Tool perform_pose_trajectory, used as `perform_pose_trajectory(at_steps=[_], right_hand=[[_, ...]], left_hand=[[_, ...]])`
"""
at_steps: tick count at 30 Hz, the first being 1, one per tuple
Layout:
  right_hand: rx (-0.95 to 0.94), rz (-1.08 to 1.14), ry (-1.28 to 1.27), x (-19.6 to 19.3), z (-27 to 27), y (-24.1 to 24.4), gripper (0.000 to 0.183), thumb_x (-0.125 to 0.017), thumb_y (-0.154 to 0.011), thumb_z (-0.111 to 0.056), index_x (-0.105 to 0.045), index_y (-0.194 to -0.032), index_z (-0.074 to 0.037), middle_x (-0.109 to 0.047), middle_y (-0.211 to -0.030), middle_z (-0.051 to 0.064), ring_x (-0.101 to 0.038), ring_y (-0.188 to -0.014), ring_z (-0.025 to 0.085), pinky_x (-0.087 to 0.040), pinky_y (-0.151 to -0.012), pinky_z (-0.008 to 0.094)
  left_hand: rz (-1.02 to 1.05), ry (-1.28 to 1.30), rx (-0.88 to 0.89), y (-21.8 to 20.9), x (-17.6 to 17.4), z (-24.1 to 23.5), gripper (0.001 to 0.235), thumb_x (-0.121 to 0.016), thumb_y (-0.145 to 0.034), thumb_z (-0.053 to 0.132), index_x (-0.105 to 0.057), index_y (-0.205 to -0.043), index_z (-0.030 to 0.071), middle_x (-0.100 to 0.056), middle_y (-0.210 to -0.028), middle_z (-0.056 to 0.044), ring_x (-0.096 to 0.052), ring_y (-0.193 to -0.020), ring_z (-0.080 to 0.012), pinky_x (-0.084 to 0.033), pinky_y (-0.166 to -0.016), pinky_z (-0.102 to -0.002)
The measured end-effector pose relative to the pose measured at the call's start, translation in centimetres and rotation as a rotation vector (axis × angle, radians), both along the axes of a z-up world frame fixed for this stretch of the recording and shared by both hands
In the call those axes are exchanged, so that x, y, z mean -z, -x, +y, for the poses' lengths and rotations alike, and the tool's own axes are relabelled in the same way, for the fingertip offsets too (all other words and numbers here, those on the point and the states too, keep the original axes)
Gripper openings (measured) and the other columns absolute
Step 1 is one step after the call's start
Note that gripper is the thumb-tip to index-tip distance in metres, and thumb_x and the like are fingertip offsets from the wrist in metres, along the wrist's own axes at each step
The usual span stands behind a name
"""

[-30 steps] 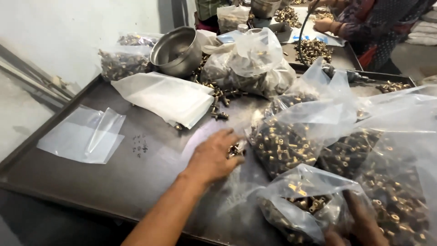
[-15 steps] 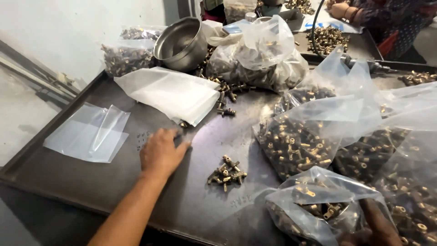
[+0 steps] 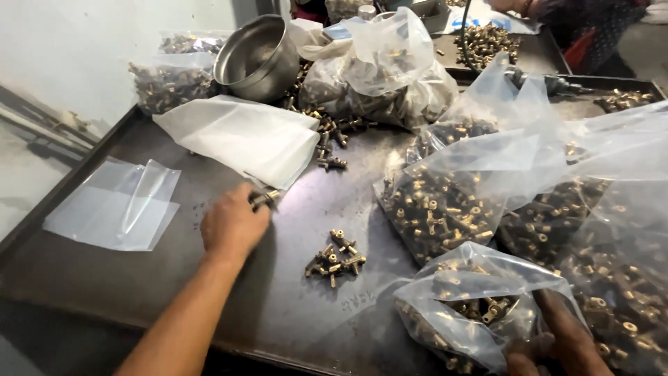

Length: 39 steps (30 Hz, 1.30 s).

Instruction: The recorder is counting small metal parts and placing them into plastic bags, then sealing the bags using a stapler.

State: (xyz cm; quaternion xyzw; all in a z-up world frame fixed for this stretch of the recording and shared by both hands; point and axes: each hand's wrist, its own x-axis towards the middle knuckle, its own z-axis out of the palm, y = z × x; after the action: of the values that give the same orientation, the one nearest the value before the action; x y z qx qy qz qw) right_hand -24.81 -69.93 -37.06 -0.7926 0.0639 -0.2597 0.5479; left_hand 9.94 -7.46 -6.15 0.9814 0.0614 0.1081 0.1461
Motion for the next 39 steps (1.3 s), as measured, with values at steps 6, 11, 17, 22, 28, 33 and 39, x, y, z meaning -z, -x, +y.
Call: perform_pose_trajectory(at_steps=[6, 11, 17, 22, 28, 33, 39], right_hand=[[-0.024, -0.016, 0.03, -13.5, 13.4, -4.8, 0.087, -0.072, -0.081, 0.004, -0.042, -0.162, -0.01, -0.074, -0.101, 0.013, -0.071, -0.077, 0.011, -0.053, -0.076, 0.025], [-0.017, -0.038, 0.066, -21.1, 21.4, -6.3, 0.085, -0.071, -0.082, 0.004, -0.043, -0.161, -0.009, -0.075, -0.103, 0.012, -0.072, -0.078, 0.011, -0.054, -0.077, 0.025], [0.059, 0.038, 0.001, -21.2, 22.1, -6.0, 0.081, -0.07, -0.082, 0.009, -0.049, -0.159, -0.008, -0.07, -0.119, 0.019, -0.074, -0.086, 0.018, -0.056, -0.079, 0.031], [0.063, 0.056, -0.037, -23.3, 23.1, -6.2, 0.083, -0.07, -0.085, 0.008, -0.049, -0.164, -0.008, -0.072, -0.121, 0.025, -0.075, -0.096, 0.023, -0.057, -0.085, 0.032], [0.107, 0.048, -0.027, -26.5, 25.4, -6.7, 0.078, -0.064, -0.081, 0.01, -0.048, -0.155, -0.006, -0.065, -0.138, 0.025, -0.069, -0.115, 0.026, -0.054, -0.091, 0.032], [0.042, -0.01, -0.093, -23.4, 23.1, -6.2, 0.079, -0.066, -0.082, 0.008, -0.049, -0.158, -0.008, -0.072, -0.124, 0.021, -0.072, -0.103, 0.02, -0.053, -0.084, 0.027], [0.003, 0.007, -0.219, -23.8, 21.7, -5.5, 0.083, -0.074, -0.083, 0.012, -0.048, -0.161, -0.004, -0.077, -0.101, 0.024, -0.071, -0.083, 0.017, -0.054, -0.071, 0.028]], left_hand=[[0.136, 0.198, 0.16, 7.1, -2.7, -2.4, 0.049, -0.077, -0.074, 0.056, -0.075, -0.109, 0.02, -0.075, -0.106, -0.005, -0.072, -0.099, -0.0286, -0.056, -0.088, -0.045], [0.007, 0.363, 0.428, 9.0, -2.6, -3.8, 0.046, -0.083, -0.068, 0.049, -0.079, -0.1, 0.017, -0.074, -0.099, -0.005, -0.072, -0.093, -0.0255, -0.056, -0.083, -0.039], [-0.035, 0.314, 0.334, 8.4, -1.4, -3.2, 0.025, -0.073, -0.084, 0.036, -0.081, -0.098, 0.017, -0.075, -0.099, -0.007, -0.072, -0.089, -0.0281, -0.055, -0.081, -0.041], [-0.017, 0.394, 0.316, 8.6, -1.1, -2.9, 0.026, -0.072, -0.084, 0.034, -0.081, -0.1, 0.016, -0.076, -0.099, -0.006, -0.074, -0.088, -0.0255, -0.057, -0.08, -0.039], [0.209, 0.371, 0.383, 9.7, -4.1, -5.5, 0.07, -0.079, -0.071, 0.058, -0.068, -0.129, 0.02, -0.07, -0.122, -0.006, -0.068, -0.108, -0.0215, -0.053, -0.094, -0.041], [-0.014, 0.058, 0.599, 10.1, -3.0, -7.9, 0.1, -0.088, -0.053, 0.07, -0.064, -0.136, 0.019, -0.05, -0.141, -0.019, -0.05, -0.125, -0.0409, -0.045, -0.095, -0.058], [0.009, 0.042, 0.707, 10.1, -1.0, -8.6, 0.052, -0.083, -0.071, 0.056, -0.067, -0.106, 0.02, -0.058, -0.109, -0.01, -0.065, -0.1, -0.0328, -0.055, -0.082, -0.049]])
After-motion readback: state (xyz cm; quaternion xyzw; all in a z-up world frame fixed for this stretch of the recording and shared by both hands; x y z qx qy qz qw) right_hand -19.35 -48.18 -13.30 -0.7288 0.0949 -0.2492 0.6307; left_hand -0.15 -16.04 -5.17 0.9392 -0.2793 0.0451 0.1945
